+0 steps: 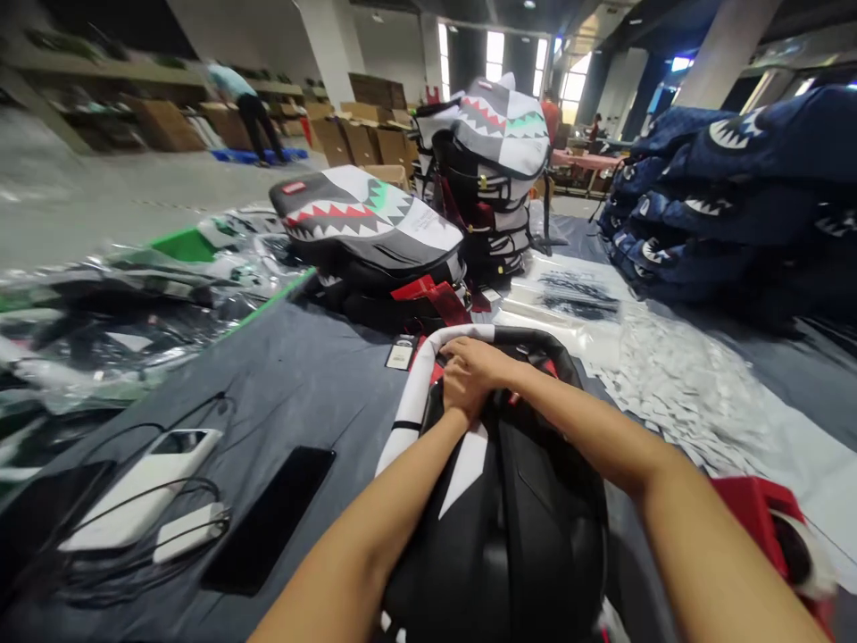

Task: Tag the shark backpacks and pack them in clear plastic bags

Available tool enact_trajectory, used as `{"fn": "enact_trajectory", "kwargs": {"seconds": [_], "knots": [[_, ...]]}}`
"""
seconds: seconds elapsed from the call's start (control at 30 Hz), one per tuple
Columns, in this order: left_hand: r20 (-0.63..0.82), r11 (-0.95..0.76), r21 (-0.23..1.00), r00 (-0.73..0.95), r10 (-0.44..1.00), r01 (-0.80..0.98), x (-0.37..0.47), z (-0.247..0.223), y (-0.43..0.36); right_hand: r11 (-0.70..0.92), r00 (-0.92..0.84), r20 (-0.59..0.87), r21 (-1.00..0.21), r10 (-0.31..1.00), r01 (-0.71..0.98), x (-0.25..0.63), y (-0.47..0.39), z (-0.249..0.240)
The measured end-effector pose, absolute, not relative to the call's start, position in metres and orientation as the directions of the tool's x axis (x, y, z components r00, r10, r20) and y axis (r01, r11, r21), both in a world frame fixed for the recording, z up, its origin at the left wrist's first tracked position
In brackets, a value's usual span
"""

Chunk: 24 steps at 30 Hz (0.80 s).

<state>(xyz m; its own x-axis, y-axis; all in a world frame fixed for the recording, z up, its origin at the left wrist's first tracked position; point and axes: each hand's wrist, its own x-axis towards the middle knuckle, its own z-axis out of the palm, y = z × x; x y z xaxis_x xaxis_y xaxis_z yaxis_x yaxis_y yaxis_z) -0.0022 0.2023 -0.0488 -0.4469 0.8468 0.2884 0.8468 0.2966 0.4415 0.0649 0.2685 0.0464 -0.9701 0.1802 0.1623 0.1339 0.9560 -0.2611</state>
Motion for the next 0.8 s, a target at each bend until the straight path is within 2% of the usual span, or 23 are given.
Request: {"fn": "enact_trajectory", "kwargs": {"seconds": [0.07, 0.13, 0.23, 0.3, 0.37, 0.4, 0.47, 0.53, 0.57, 0.63, 0.7, 0.8], "knots": [[0.29, 0.284, 0.478, -0.455, 0.842, 0.831, -0.002, -0.051, 0.202, 0.953, -0.964, 0.238, -0.3, 0.115, 0.039, 0.121, 0.23, 0.061], [0.315, 0.279, 0.517, -0.483, 0.817, 0.809, -0.002, -0.052, 0.204, 0.954, -0.975, 0.22, -0.296, 0.027, -0.041, 0.164, 0.196, 0.069], [0.362, 0.257, 0.574, -0.523, 0.772, 0.777, -0.003, -0.048, 0.205, 0.972, -0.994, 0.093, -0.221, -0.057, -0.077, 0.185, 0.172, 0.051], [0.376, 0.199, 0.605, -0.497, 0.782, 0.771, -0.004, -0.04, 0.195, 0.987, -1.0, -0.014, -0.163, -0.017, -0.015, 0.177, 0.173, 0.023], [0.409, 0.038, 0.616, -0.36, 0.838, 0.787, -0.003, -0.024, 0.171, 0.988, -0.996, -0.074, -0.138, 0.053, 0.062, 0.163, 0.181, -0.005], [0.43, -0.095, 0.606, -0.224, 0.875, 0.789, -0.002, -0.013, 0.153, 0.986, -0.994, -0.073, -0.137, 0.085, 0.095, 0.157, 0.185, -0.016], [0.425, -0.415, 0.56, 0.182, 0.887, 0.717, 0.005, 0.01, 0.112, 0.979, -0.991, -0.036, -0.153, 0.131, 0.135, 0.151, 0.188, -0.031], [0.32, -0.664, 0.506, 0.595, 0.737, 0.55, 0.017, 0.028, 0.075, 0.974, -0.99, -0.014, -0.178, 0.138, 0.139, 0.152, 0.187, -0.038], [0.258, -0.731, 0.471, 0.715, 0.649, 0.494, 0.025, 0.032, 0.062, 0.974, -0.991, -0.012, -0.184, 0.131, 0.131, 0.153, 0.186, -0.039], [0.167, -0.786, 0.395, 0.804, 0.571, 0.476, 0.037, 0.028, 0.046, 0.977, -0.992, 0.014, -0.177, 0.123, 0.119, 0.155, 0.184, -0.041], [0.148, -0.777, 0.329, 0.784, 0.603, 0.536, 0.043, 0.008, 0.043, 0.979, -0.985, 0.088, -0.154, 0.151, 0.137, 0.155, 0.185, -0.041], [0.176, -0.728, 0.304, 0.715, 0.677, 0.615, 0.043, -0.03, 0.045, 0.97, -0.945, 0.234, -0.131, 0.229, 0.202, 0.153, 0.186, -0.04]]}}
